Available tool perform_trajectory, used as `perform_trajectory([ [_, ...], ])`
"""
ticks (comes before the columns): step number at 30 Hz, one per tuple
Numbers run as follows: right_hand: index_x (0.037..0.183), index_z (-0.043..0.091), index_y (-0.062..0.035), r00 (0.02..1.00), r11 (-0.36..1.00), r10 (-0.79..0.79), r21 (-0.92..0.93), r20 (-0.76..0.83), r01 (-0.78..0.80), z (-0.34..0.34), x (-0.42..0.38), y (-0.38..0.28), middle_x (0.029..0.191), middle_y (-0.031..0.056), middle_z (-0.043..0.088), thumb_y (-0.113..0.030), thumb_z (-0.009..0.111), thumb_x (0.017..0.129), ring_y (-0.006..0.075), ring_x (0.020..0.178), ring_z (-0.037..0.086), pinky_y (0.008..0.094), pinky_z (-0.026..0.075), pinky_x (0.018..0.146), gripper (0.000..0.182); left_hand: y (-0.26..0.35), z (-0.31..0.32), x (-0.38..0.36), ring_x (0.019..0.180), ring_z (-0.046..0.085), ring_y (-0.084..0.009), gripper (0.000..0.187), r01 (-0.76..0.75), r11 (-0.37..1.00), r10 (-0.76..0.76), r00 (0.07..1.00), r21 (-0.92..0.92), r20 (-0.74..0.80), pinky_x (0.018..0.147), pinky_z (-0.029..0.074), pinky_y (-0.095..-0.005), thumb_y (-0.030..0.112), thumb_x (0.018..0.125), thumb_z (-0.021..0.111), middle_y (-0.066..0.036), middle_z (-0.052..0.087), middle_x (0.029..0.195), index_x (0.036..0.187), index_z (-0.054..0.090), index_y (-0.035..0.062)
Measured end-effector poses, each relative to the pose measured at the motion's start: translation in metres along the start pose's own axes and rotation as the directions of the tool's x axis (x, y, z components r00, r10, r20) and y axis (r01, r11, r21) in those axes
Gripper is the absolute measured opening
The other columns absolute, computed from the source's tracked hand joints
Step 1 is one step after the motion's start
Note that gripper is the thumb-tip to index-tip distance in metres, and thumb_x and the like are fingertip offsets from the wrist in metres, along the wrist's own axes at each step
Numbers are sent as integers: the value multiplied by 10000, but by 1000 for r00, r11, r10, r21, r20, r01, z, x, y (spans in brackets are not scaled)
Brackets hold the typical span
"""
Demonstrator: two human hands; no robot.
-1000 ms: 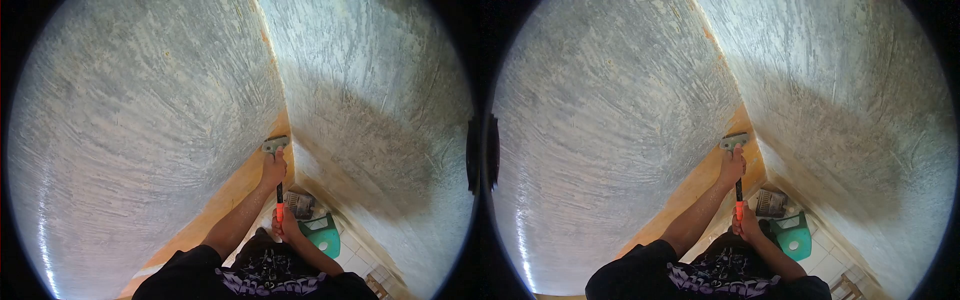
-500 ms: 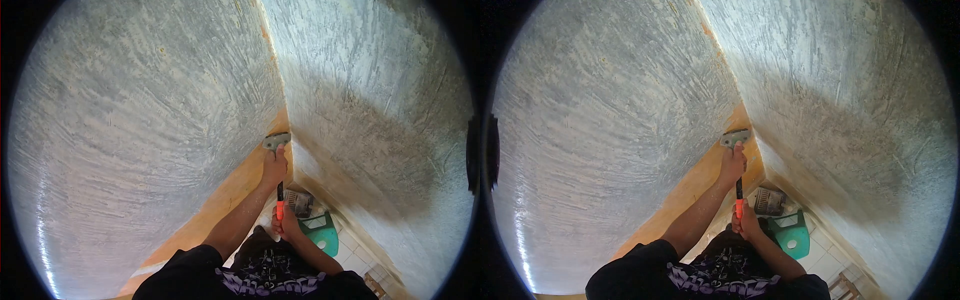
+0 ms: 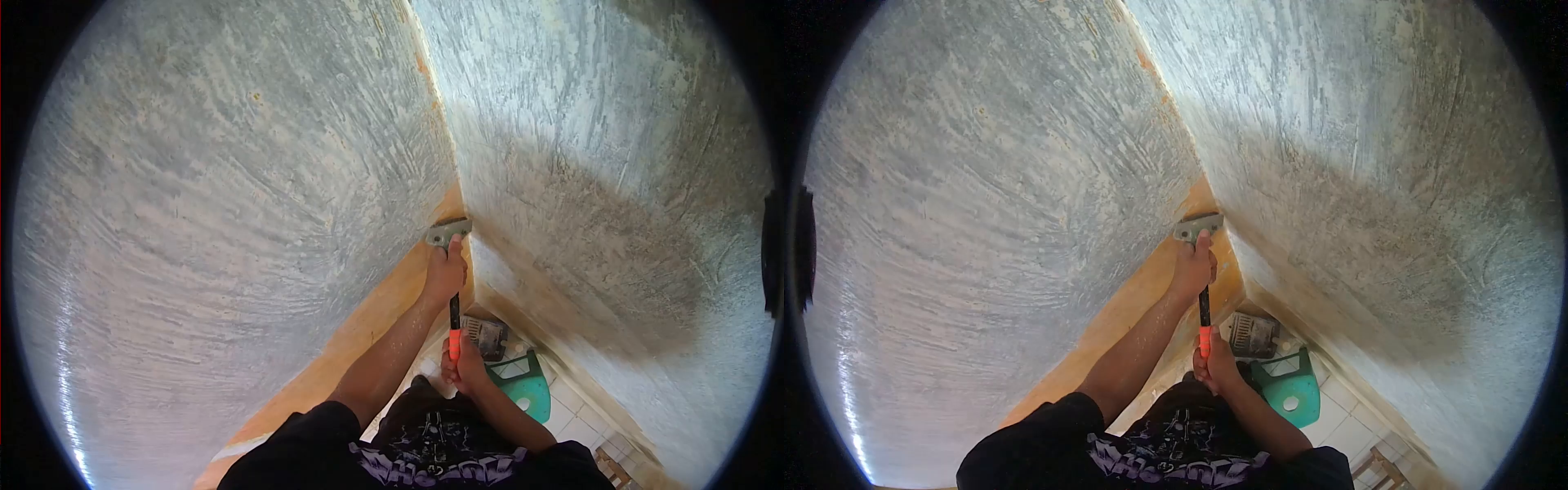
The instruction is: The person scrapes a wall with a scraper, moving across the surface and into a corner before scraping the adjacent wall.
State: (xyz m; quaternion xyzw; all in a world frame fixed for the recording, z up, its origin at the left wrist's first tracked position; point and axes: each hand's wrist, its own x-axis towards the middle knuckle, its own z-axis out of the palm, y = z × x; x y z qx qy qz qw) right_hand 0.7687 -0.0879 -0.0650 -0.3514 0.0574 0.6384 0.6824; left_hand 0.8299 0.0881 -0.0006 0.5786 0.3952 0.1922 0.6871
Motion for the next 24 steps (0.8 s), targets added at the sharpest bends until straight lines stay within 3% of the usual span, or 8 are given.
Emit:
perform_trajectory([
  [3,936,493,-93,999,1000,-27,-14,28,28,2,-3,4,513,10,374,-604,269,1019,136,360,329,302,333,373,563,-4,-3,-2,421,389,-95,413,-9,998,11,999,-68,32,396,325,-273,451,1014,475,19,406,576,1010,466,39],
  [6,921,490,-96,999,999,25,-28,48,-24,6,-6,8,514,10,372,-606,275,1017,136,362,330,297,331,379,562,-6,-7,-9,422,387,-96,416,-13,999,13,1000,-37,-16,397,317,-271,455,1013,477,20,406,579,981,470,40],
  [9,930,491,-107,1000,997,20,71,7,-20,9,4,-6,510,9,363,-615,280,1013,137,362,329,294,330,383,556,0,-1,15,423,386,-95,414,-64,997,61,997,52,51,400,311,-270,460,1009,483,24,399,572,952,466,51],
  [12,944,491,-122,1000,1000,-7,19,-6,7,11,1,0,507,7,355,-628,288,1005,134,364,323,297,327,387,548,0,-2,7,423,389,-97,412,-1,1000,1,1000,3,29,403,318,-273,468,1005,485,23,396,560,941,461,61],
  [15,954,491,-128,995,999,51,-6,80,-51,6,-9,9,514,7,361,-636,291,1000,133,368,322,303,331,390,548,-6,-9,-8,423,397,-102,412,3,1000,-2,1000,15,-11,405,326,-280,472,1002,488,18,404,560,942,463,65],
  [18,940,493,-125,999,1000,-16,3,27,16,5,-1,1,517,6,362,-635,288,1001,135,370,327,302,334,391,553,-3,-2,6,425,398,-94,398,-25,998,24,999,52,21,404,325,-273,460,1005,489,18,403,562,940,462,68],
  [21,944,494,-127,999,996,42,76,-1,-42,12,-5,-4,518,6,360,-622,288,1007,134,368,327,302,329,384,540,6,4,0,422,396,-93,395,-51,999,51,999,11,2,402,324,-269,453,1006,487,19,403,565,937,459,66],
  [24,954,489,-135,994,999,36,11,101,-38,6,-10,6,520,6,359,-617,297,1008,134,372,327,303,326,385,522,3,-8,-9,426,403,-99,406,12,999,-10,999,-41,44,407,334,-271,462,1006,483,15,408,568,933,458,63],
])
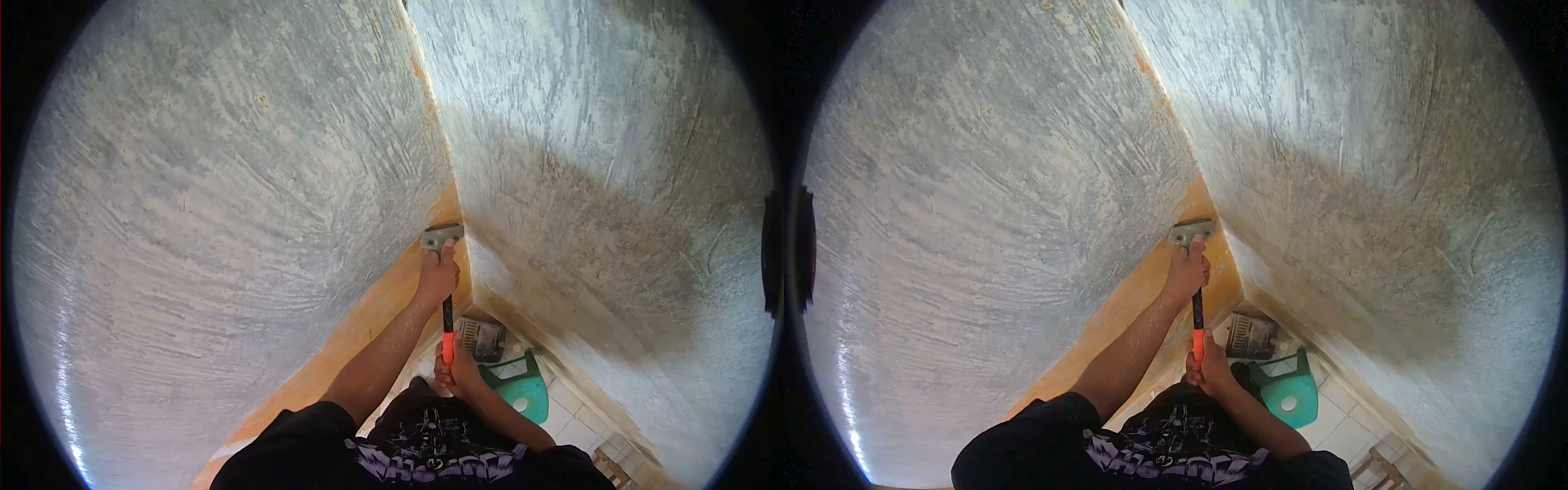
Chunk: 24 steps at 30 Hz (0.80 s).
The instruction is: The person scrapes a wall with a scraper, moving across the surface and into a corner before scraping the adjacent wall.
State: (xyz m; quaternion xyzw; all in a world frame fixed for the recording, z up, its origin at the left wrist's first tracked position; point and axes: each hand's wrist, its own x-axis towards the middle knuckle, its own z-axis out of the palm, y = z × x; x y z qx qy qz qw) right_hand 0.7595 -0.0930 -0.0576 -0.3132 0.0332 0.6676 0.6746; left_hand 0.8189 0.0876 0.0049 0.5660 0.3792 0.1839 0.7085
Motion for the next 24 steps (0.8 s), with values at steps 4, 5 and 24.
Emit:
perform_trajectory([
  [4,961,485,-131,996,998,-7,60,-87,12,2,7,-11,523,9,370,-617,303,1007,141,379,340,303,329,387,521,3,7,15,429,405,-111,415,-25,999,24,999,33,38,415,340,-279,478,1004,481,9,403,571,939,460,68],
  [5,959,483,-129,996,997,-2,76,-84,8,3,7,-11,526,10,375,-620,302,1005,145,379,344,303,330,388,526,5,8,16,430,404,-113,413,-24,999,23,999,36,40,418,342,-280,479,1005,480,9,399,571,941,460,71],
  [24,1224,477,-28,654,334,-750,-800,94,498,0,-35,16,781,37,565,-157,576,974,86,576,521,251,421,521,298,4,-32,-71,488,292,-74,453,38,846,46,989,-532,143,474,305,-245,554,1026,345,40,313,626,986,425,110],
])
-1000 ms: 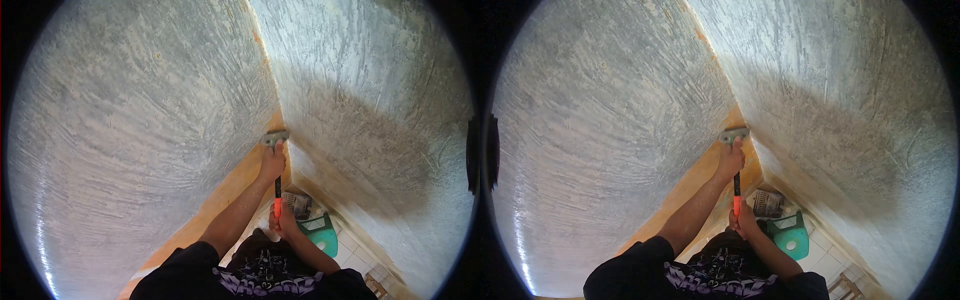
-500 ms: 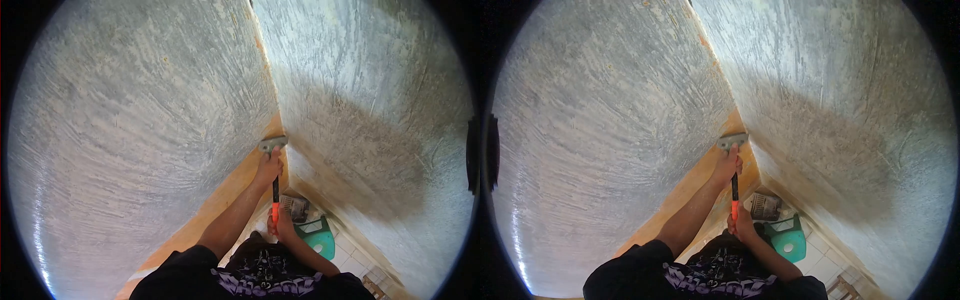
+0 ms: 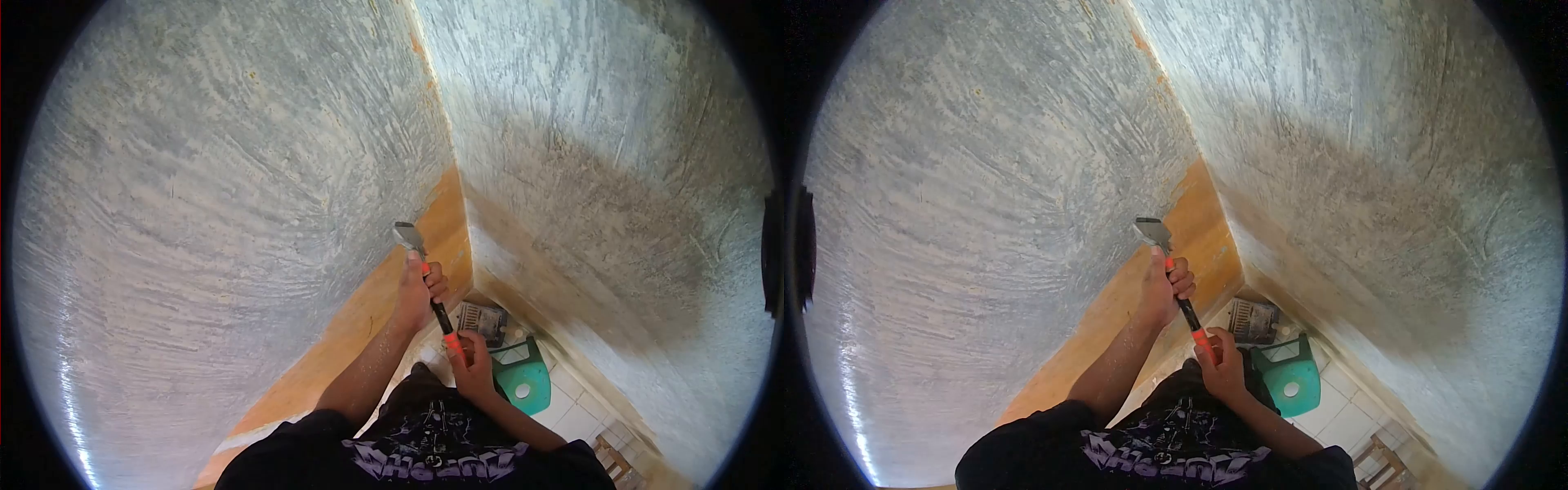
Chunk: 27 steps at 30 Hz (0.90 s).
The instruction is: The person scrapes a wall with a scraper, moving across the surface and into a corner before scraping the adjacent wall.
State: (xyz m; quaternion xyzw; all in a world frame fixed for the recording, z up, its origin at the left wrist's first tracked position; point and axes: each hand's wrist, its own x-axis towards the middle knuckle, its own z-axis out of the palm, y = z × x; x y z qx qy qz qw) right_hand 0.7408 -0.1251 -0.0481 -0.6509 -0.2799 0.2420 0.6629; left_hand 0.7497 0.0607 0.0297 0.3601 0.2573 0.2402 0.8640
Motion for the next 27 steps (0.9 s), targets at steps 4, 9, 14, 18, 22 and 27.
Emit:
perform_trajectory([
  [4,1338,446,-32,932,912,292,232,213,-339,0,7,3,813,50,565,-171,541,992,83,547,520,245,437,499,385,-9,-22,17,467,225,-51,482,45,997,-39,995,-61,91,440,231,-221,605,1009,309,60,253,588,960,432,142],
  [9,1387,433,-54,929,862,313,352,195,-365,8,15,6,751,14,526,-191,489,1017,56,507,464,222,401,457,399,-2,-6,28,463,227,-50,454,66,997,-72,990,48,125,433,234,-219,592,1018,285,64,253,576,984,455,173],
  [14,1369,469,-68,927,844,329,383,182,-375,8,16,8,695,-14,493,-201,486,1024,41,509,438,205,374,449,371,-7,-9,29,460,232,-56,423,35,999,-38,993,32,109,433,242,-224,567,1030,277,62,270,586,1009,450,182],
  [18,1349,498,-70,923,825,345,414,173,-386,8,18,11,680,-26,487,-210,491,1027,35,514,428,198,363,449,351,-6,-4,29,459,240,-57,414,32,996,-38,997,86,69,432,243,-228,558,1034,268,61,273,585,1006,442,184],
  [22,1359,488,-60,917,821,364,409,163,-399,13,17,13,691,-20,502,-213,490,1028,36,511,426,200,364,447,364,-4,-6,29,462,240,-58,415,33,993,-43,995,110,89,432,244,-232,561,1034,264,57,277,586,987,431,184],
  [27,1375,466,-45,929,813,351,454,116,-364,18,28,11,691,-10,508,-208,474,1030,40,504,428,201,364,440,382,0,0,46,462,243,-61,423,80,991,-90,992,111,93,428,250,-237,559,1038,260,57,272,584,948,421,177],
])
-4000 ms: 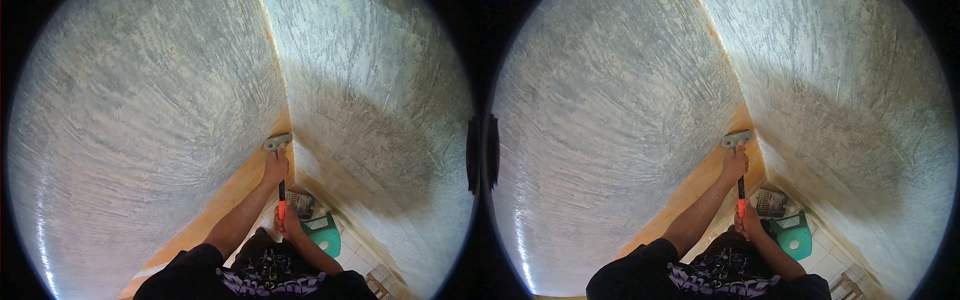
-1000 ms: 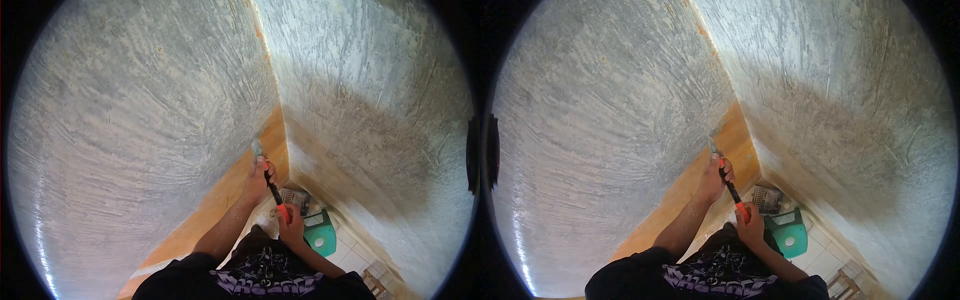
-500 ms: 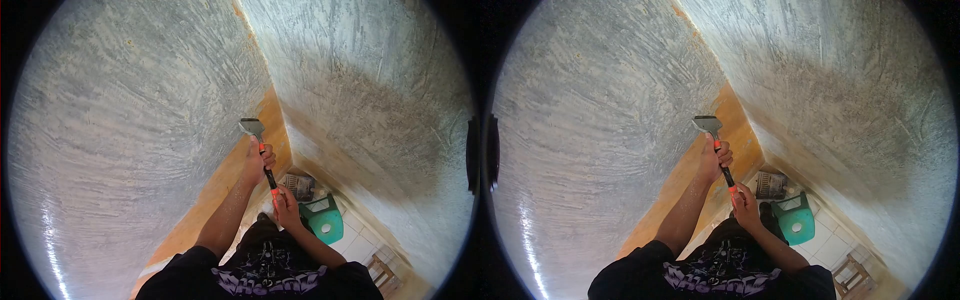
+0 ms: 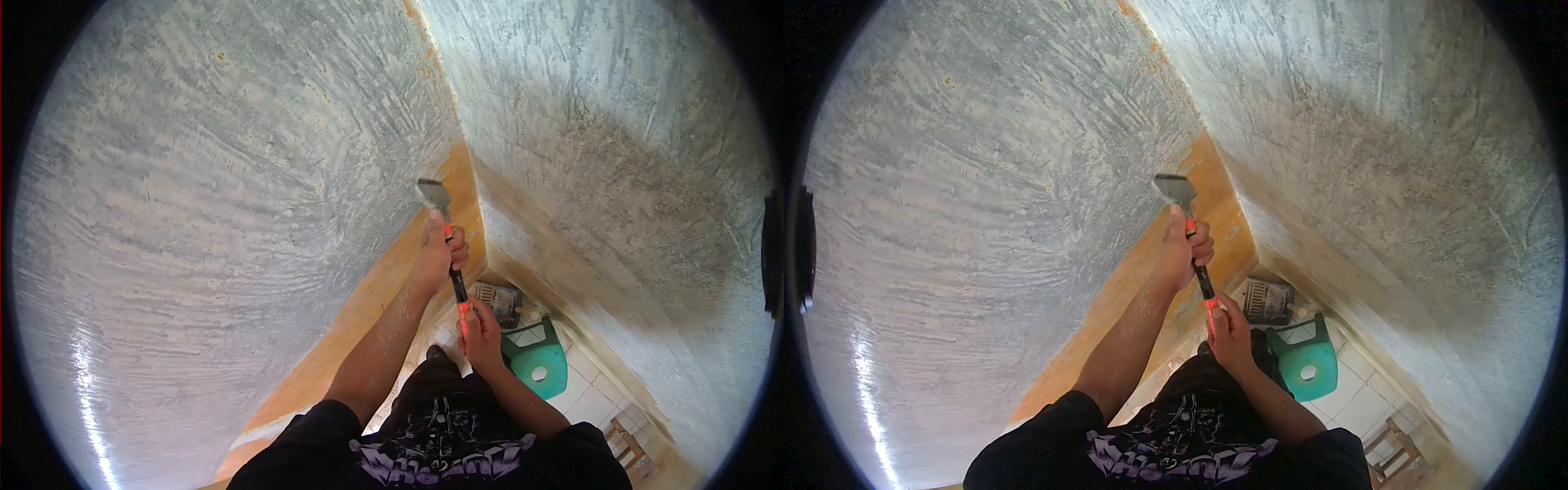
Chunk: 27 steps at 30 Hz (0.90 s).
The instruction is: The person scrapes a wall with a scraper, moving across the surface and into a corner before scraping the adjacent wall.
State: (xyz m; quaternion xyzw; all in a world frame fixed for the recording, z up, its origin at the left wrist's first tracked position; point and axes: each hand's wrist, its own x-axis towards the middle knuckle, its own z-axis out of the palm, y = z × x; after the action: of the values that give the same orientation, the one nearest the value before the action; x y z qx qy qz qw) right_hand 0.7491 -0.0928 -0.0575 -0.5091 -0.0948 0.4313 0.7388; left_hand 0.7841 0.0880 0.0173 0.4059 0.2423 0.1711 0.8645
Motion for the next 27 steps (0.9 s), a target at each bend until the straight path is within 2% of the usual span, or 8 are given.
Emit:
perform_trajectory([
  [3,1388,446,-42,999,998,46,50,4,-47,4,0,-5,691,-4,506,-211,466,1031,44,491,424,201,363,434,396,4,6,0,462,255,-65,441,-44,996,45,999,73,-8,424,253,-238,552,1041,261,55,277,586,907,418,163],
  [6,1398,428,-38,998,999,51,-8,40,-51,2,-7,4,682,-1,495,-219,463,1032,46,477,416,204,363,423,410,6,10,-13,464,267,-67,431,-20,994,28,997,105,-70,425,254,-239,539,1046,267,50,285,587,907,415,159],
  [9,1369,433,-60,1000,1000,1,-3,21,-1,3,3,5,656,26,494,-335,434,1046,78,429,430,234,360,382,424,5,9,2,453,261,-69,394,13,996,-7,998,89,-66,421,250,-242,525,1049,274,47,280,578,957,409,167],
  [12,1370,431,-66,999,999,35,-16,4,-35,5,0,2,653,32,492,-339,415,1051,80,425,419,233,356,382,420,5,13,0,443,250,-69,374,-22,995,30,996,99,-79,416,249,-245,525,1047,285,48,272,572,987,395,173],
  [15,1366,437,-71,994,998,69,6,86,-70,4,-9,-4,653,37,490,-331,409,1054,80,428,406,230,357,388,408,3,9,-8,439,244,-69,376,-13,990,29,993,138,-119,414,248,-247,529,1044,293,48,273,572,983,390,171],
  [18,1366,446,-68,994,992,100,76,50,-104,7,-8,-1,654,35,483,-333,409,1054,77,430,393,227,360,395,411,1,10,-5,444,248,-68,375,-9,986,32,989,164,-144,418,249,-245,528,1043,300,46,277,576,979,387,169],
  [21,1434,385,-32,994,995,84,53,75,-88,5,-7,-4,649,22,479,-280,442,1051,60,461,401,219,363,408,460,3,12,-7,447,250,-66,375,-15,988,38,988,156,-148,420,247,-244,527,1043,306,44,279,579,985,388,166],
  [27,1490,347,-42,987,990,125,55,98,-131,14,-15,-16,640,5,454,-298,419,1059,50,472,388,215,364,418,507,9,19,-13,455,254,-66,373,2,988,28,980,153,-196,424,248,-242,526,1043,312,43,288,589,996,392,164],
])
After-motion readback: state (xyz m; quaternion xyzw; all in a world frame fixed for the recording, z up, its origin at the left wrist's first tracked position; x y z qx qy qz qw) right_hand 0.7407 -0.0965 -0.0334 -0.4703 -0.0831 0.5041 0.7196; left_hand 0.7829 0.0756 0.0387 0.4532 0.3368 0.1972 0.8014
